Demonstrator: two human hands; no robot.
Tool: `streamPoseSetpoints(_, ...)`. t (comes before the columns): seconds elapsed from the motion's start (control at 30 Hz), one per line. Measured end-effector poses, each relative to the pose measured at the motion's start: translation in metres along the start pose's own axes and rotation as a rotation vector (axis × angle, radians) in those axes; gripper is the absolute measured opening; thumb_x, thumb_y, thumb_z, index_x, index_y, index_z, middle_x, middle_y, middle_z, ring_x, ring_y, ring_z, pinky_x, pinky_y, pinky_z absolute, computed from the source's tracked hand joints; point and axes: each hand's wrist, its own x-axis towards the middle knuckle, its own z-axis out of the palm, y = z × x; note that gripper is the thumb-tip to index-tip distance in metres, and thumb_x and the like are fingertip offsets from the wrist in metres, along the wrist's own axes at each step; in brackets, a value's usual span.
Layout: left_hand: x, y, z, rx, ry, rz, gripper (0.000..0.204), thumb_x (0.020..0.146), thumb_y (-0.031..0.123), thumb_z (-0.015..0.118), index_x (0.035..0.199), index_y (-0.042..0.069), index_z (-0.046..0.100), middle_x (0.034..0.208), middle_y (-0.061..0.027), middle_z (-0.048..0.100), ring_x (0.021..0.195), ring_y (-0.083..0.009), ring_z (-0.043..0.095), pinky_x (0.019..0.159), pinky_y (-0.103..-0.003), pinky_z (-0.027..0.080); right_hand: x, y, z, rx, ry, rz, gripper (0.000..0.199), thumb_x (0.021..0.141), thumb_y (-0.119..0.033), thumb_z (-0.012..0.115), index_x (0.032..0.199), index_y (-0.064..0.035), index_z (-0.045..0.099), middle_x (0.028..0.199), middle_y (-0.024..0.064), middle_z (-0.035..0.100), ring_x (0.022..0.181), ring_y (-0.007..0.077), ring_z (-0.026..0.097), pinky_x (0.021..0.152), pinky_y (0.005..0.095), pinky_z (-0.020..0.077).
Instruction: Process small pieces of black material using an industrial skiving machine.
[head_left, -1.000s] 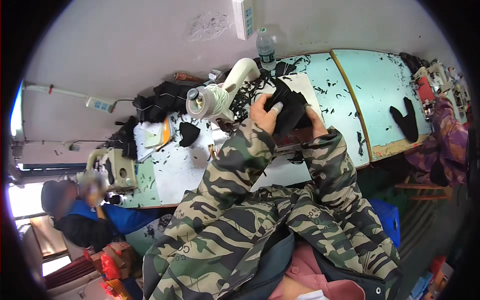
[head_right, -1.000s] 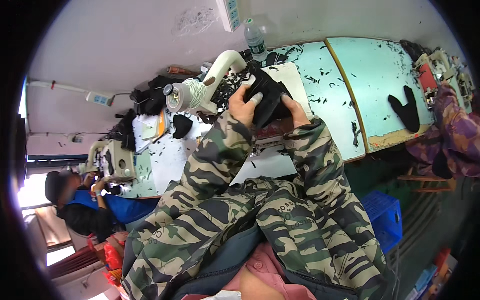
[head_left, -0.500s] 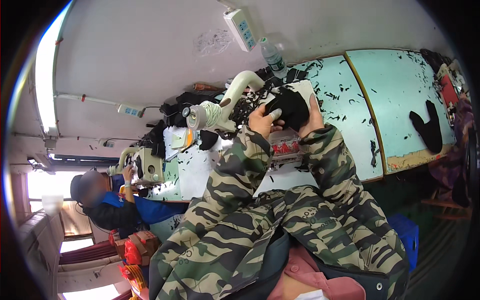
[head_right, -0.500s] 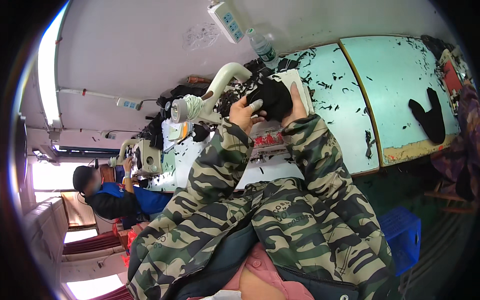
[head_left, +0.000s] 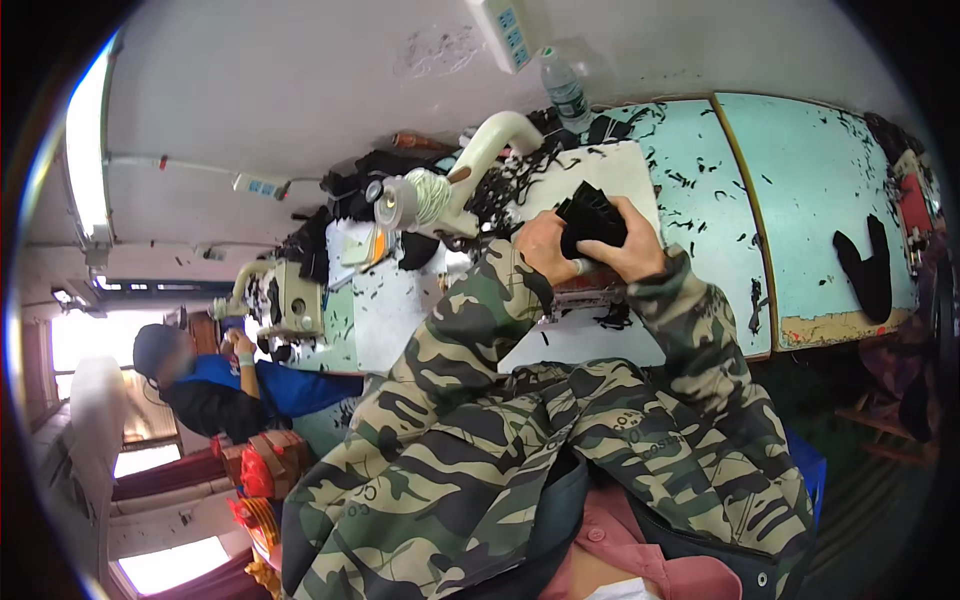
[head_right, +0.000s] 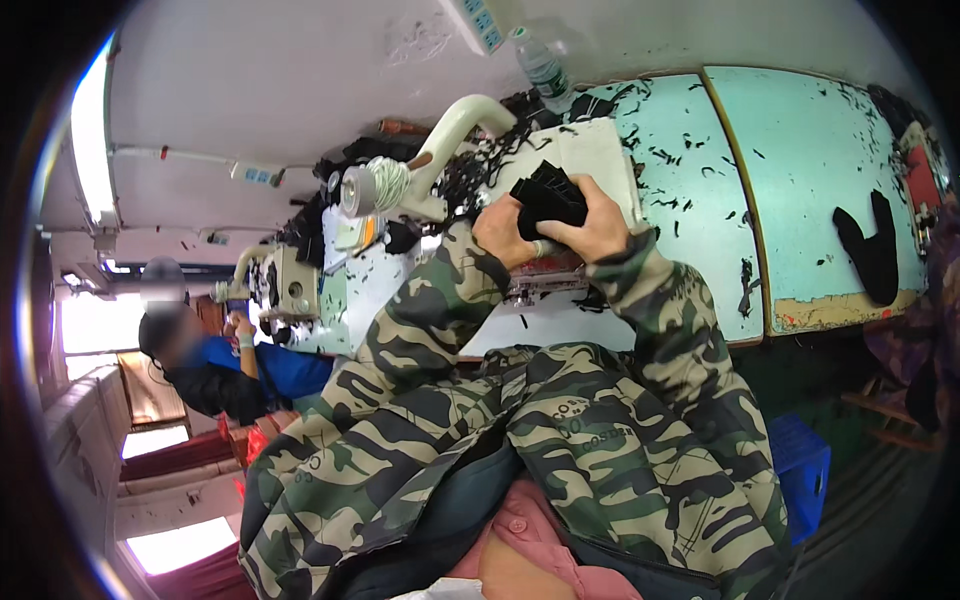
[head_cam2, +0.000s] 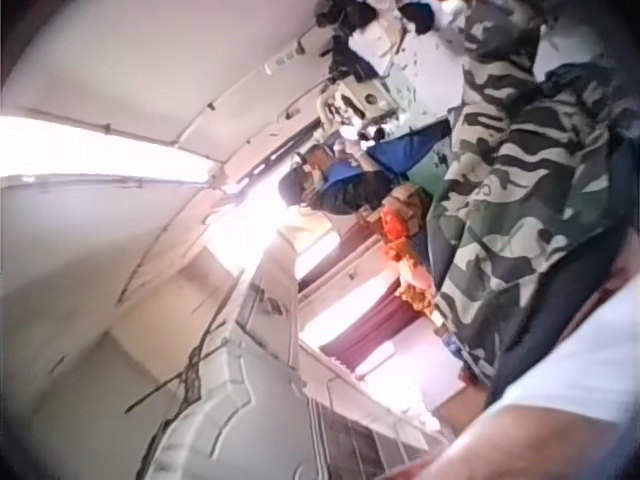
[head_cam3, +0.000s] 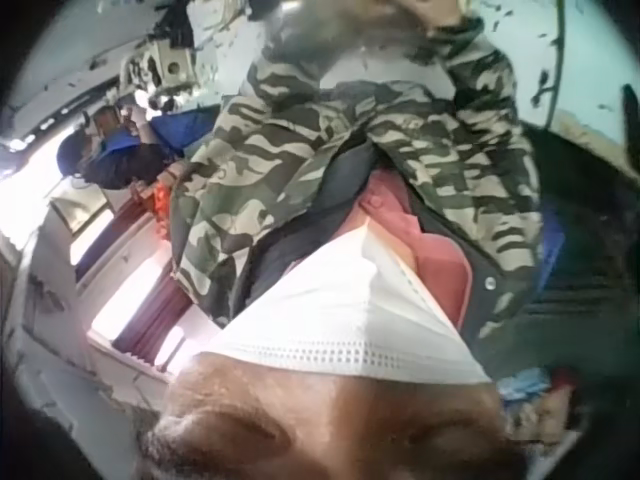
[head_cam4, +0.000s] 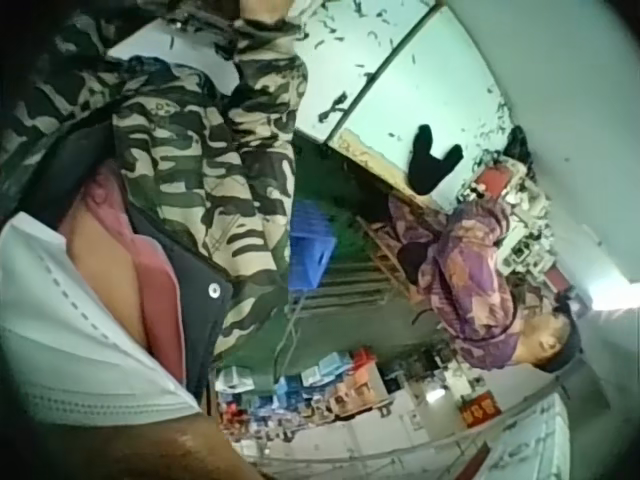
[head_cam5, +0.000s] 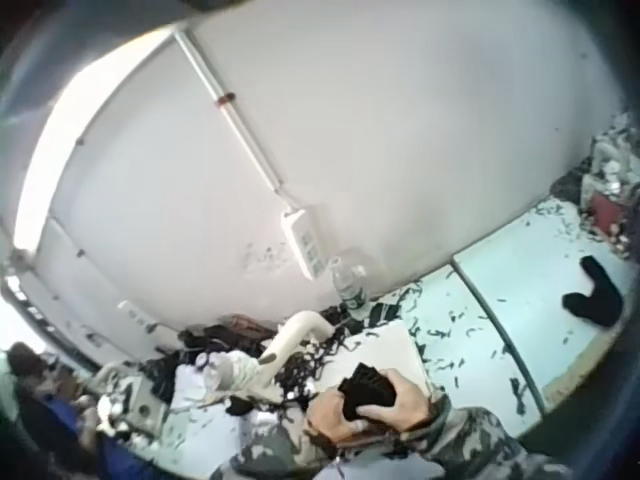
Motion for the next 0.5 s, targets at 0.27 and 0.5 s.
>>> streamPoseSetpoints(0.27, -0.148, -0.099, -0.042, -0.529, -0.668, -0.385, 0.051, 0.059, 0.018, 0.079, 0.101, -0.001, 0.06, 0.089, -0.0114, 0.066, 0.08, -0.0176, 0.062, 0.077, -0.029, 0.048, -0.057, -0.1, 0.037, 0.128, -0.513, -0.287, 0.03, 0.079, -0.02, 0.062, 0.099, 0.0016, 0.06, 0.099, 0.0157, 0.059, 0.094, 0.0308, 0.055, 0.083, 0.0375, 0.0432)
streamPoseSetpoints(0.5, -0.173, -0.24, -0.025, -0.322, -0.739, -0.629, 0.053, 0.053, 0.022, 0.082, 0.096, -0.002, 0.063, 0.087, -0.0111, 0.066, 0.08, -0.0192, 0.063, 0.074, -0.032, 0.049, -0.07, -0.213, 0.144, 1.215, -0.304, -0.88, 0.027, 0.09, -0.011, 0.052, 0.083, 0.0142, 0.058, 0.084, 0.0226, 0.057, 0.06, 0.0247, 0.054, 0.048, 0.0285, 0.0444)
